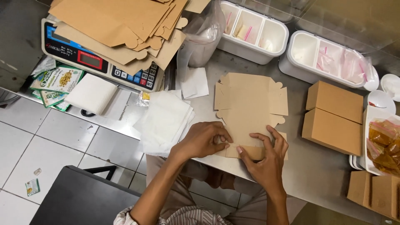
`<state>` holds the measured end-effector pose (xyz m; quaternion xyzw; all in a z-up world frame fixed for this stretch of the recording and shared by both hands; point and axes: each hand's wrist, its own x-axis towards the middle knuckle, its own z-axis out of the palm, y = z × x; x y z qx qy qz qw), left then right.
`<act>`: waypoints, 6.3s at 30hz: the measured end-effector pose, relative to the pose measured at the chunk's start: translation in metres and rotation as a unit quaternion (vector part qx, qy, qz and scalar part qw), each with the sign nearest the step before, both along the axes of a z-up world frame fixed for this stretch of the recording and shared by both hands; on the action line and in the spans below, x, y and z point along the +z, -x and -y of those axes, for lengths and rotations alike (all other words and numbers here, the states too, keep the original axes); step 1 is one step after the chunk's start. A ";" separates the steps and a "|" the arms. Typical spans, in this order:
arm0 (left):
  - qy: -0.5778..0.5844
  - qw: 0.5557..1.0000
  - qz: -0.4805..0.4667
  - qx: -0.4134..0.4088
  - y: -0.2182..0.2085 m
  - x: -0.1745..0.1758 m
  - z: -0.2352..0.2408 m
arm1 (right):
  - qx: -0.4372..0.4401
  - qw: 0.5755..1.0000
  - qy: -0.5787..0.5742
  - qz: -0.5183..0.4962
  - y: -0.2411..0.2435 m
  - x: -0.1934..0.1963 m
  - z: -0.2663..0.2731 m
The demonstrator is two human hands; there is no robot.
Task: The person places a small sealed plastic bag containing a brown substance into a cardboard box and closes it. Then the person folds flat cardboard pieces into box shapes by hand, stacking the finished boxes on the table.
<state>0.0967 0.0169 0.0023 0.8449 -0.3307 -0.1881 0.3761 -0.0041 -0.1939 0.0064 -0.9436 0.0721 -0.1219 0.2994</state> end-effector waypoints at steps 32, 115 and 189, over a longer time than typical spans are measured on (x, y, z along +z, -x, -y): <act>-0.036 0.999 -0.031 -0.021 0.005 0.009 -0.002 | 0.004 1.000 -0.009 0.011 0.001 -0.002 0.002; 0.078 0.982 0.170 -0.020 0.063 0.026 0.015 | -0.185 0.983 0.003 -0.016 0.046 0.007 0.043; -0.233 0.947 0.223 -0.010 0.094 0.008 0.080 | 0.093 0.988 -0.087 -0.093 0.020 0.018 0.084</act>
